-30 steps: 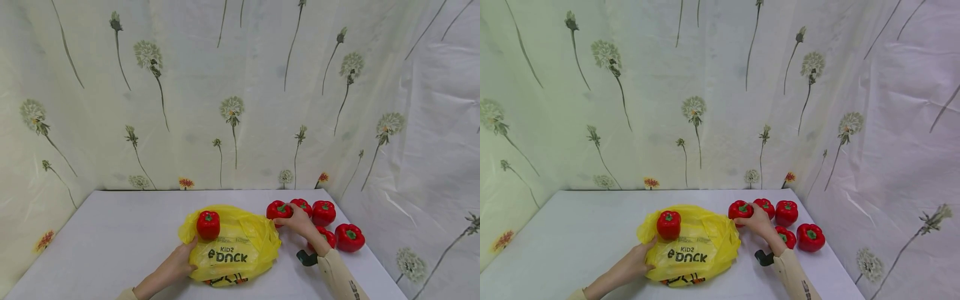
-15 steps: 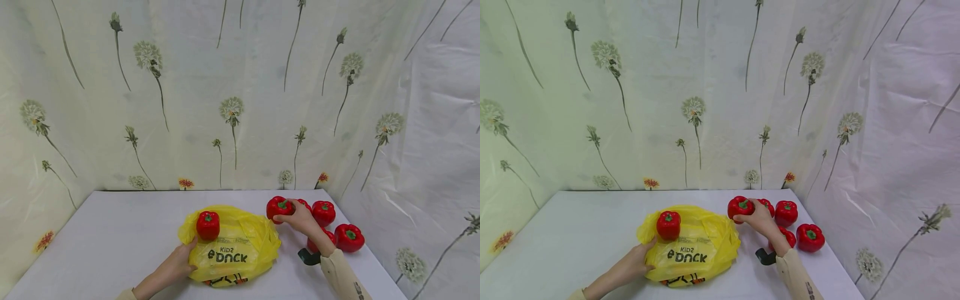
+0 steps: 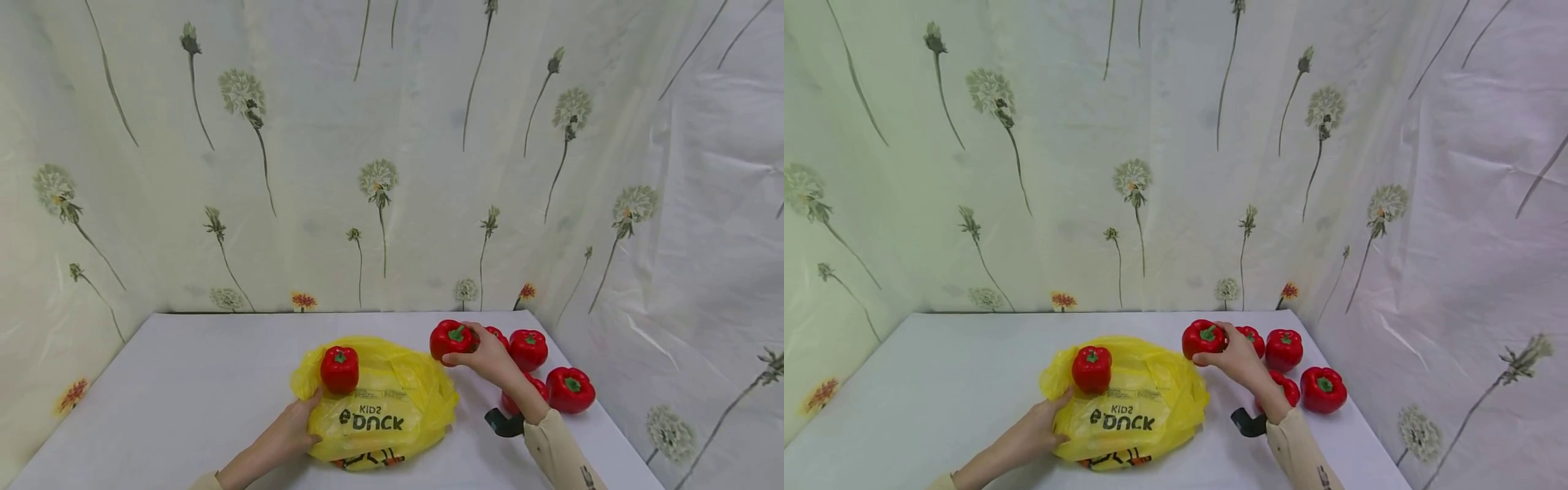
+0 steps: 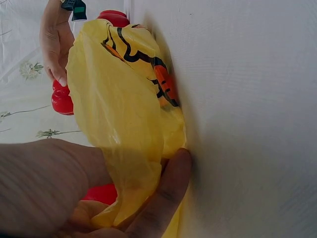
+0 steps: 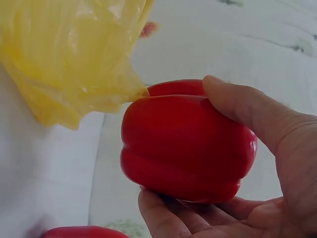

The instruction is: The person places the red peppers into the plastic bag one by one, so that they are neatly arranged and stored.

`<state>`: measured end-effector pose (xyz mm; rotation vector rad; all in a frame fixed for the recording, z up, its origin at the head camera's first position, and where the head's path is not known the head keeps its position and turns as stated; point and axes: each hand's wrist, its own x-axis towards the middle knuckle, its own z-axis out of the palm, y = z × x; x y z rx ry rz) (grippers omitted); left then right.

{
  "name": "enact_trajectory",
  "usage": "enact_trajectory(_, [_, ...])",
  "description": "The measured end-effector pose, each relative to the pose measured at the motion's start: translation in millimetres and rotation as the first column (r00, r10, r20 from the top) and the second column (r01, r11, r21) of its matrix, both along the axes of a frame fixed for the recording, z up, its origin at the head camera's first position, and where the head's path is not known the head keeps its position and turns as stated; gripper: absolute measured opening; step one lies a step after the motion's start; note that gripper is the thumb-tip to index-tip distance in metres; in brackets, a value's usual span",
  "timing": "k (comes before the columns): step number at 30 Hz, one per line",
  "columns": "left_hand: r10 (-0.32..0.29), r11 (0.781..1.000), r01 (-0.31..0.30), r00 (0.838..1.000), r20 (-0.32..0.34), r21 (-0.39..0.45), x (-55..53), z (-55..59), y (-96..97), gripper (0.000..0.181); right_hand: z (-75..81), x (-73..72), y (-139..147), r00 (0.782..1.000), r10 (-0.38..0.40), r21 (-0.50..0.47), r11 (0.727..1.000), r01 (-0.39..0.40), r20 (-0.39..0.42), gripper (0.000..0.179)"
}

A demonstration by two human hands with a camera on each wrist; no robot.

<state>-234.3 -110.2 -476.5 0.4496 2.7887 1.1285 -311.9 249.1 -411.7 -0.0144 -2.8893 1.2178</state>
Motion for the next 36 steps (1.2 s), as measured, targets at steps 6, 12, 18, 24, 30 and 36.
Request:
enact_trajectory(6, [-0.007, 1.000, 0.006, 1.000, -0.010, -0.005, 0.2, 0.3, -0.4, 0.081, 0.8, 0.2, -4, 1.000, 0.004, -0.029, 1.000, -0.004, -0.014, 0.098])
enact_trajectory(12, [-0.007, 1.000, 0.007, 1.000, -0.009, -0.005, 1.2, 1.0, -1.3, 0.080, 4.4, 3.9, -7, 1.000, 0.000, -0.039, 0.999, -0.001, -0.011, 0.100])
enact_trajectory(18, [-0.006, 1.000, 0.006, 1.000, -0.003, -0.010, 0.7, 0.0, -1.4, 0.081, 7.0, 6.9, -8, 0.999, 0.039, -0.041, 0.998, -0.039, -0.021, 0.097])
enact_trajectory(24, [-0.008, 1.000, 0.008, 1.000, 0.000, -0.020, -2.3, 0.2, -0.1, 0.081, 12.5, 8.2, -7, 0.998, 0.055, -0.036, 0.998, -0.056, -0.035, 0.095])
enact_trajectory(30, [-0.021, 0.999, 0.021, 1.000, -0.008, -0.024, -1.7, 0.1, -0.8, 0.080, 17.0, 8.8, -7, 0.998, 0.057, -0.067, 0.996, -0.058, -0.028, 0.093])
enact_trajectory(36, [-0.022, 1.000, 0.022, 1.000, -0.006, -0.010, -2.0, -0.8, -2.2, 0.081, 19.6, 6.1, -13, 0.995, 0.091, -0.089, 0.992, -0.094, -0.035, 0.092])
